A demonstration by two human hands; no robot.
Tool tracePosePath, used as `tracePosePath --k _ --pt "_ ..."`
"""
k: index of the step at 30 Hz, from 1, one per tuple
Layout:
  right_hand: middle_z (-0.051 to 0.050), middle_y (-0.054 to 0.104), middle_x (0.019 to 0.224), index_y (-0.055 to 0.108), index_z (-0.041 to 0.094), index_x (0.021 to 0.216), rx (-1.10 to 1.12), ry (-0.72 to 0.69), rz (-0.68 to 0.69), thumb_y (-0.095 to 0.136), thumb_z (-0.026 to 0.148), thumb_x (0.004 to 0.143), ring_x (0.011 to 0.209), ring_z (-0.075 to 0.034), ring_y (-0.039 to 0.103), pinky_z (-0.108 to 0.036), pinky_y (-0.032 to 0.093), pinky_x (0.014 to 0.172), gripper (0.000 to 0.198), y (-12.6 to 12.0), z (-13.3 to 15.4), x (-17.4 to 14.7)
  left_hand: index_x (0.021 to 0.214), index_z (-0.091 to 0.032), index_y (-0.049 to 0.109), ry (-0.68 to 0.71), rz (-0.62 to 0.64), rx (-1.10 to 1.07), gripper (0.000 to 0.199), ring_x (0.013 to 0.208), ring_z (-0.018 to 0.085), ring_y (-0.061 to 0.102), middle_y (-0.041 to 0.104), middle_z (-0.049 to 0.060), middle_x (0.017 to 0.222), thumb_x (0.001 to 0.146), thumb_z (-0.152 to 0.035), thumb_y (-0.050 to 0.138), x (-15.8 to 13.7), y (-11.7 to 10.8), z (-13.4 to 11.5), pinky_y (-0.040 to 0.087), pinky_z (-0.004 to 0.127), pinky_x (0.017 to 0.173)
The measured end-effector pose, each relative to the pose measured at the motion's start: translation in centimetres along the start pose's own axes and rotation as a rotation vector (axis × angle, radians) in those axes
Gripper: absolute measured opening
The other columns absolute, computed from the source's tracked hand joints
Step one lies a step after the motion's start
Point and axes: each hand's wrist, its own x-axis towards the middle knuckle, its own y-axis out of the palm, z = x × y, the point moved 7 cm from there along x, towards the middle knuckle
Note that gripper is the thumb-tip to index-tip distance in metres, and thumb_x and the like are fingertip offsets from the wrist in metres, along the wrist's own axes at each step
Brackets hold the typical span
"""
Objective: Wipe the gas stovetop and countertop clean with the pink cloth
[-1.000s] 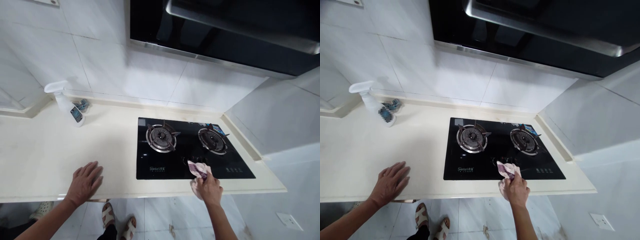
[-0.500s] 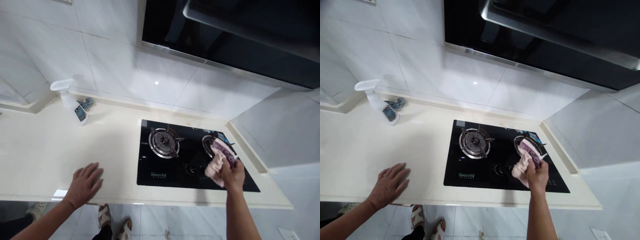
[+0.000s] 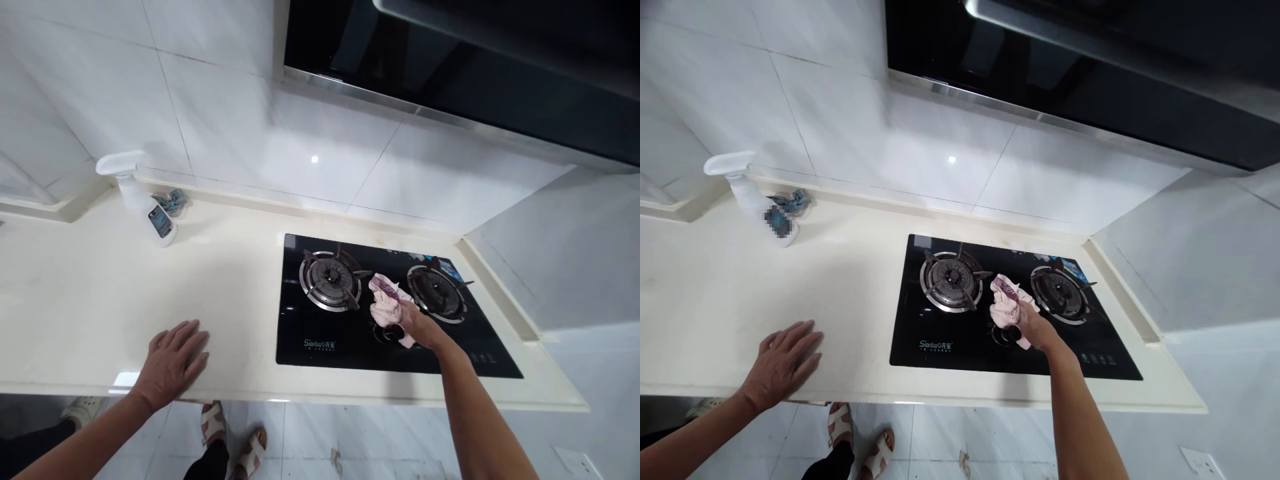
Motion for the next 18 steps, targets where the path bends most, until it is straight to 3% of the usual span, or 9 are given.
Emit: tracePosePath --k 5,8,13,18 --pt "-0.011 0.068 0.113 0.062 0.02 0.128 0.01 -0.013 0.114 0.05 0.027 0.098 0.099 -0.021 0.066 -0.033 0.051 0.087 0.033 1.4 -1.2 -3.4 0.126 -0.03 0.062 0.022 -0.023 0.032 0.037 0.131 0.03 0.054 0.06 0.009 0.143 0.096 -0.046 0.048 0.1 -0.3 -0.2 0.035 0.05 0.107" --pt "-0.014 0.065 0.115 0.059 0.015 0.132 -0.014 0.036 0.069 0.042 0.026 0.097 0.099 -0.023 0.065 -0.034 0.049 0.085 0.04 1.9 -1.7 -5.7 0.126 -0.029 0.062 0.035 -0.028 0.038 0.037 0.131 0.03 0.054 0.06 0.01 0.142 0.096 -0.046 0.048 0.1 -0.4 -0.3 0.035 0.049 0.106" --pt "-0.014 0.063 0.106 0.062 0.013 0.122 -0.042 0.049 -0.046 0.045 0.021 0.089 0.093 -0.025 0.062 -0.035 0.05 0.081 0.039 2.8 -2.4 -9.4 0.126 -0.028 0.064 0.027 -0.021 0.036 0.038 0.131 0.031 0.053 0.06 0.01 0.143 0.096 -0.046 0.048 0.0 -0.2 -0.3 0.034 0.05 0.107" --pt "-0.015 0.062 0.102 0.06 0.013 0.116 0.011 0.004 -0.174 0.045 0.033 0.088 0.094 -0.028 0.06 -0.042 0.051 0.087 0.037 3.6 -2.1 -12.9 0.127 -0.029 0.064 0.02 -0.02 0.018 0.038 0.132 0.031 0.053 0.06 0.009 0.143 0.095 -0.045 0.051 0.0 -0.3 -0.3 0.034 0.05 0.107"
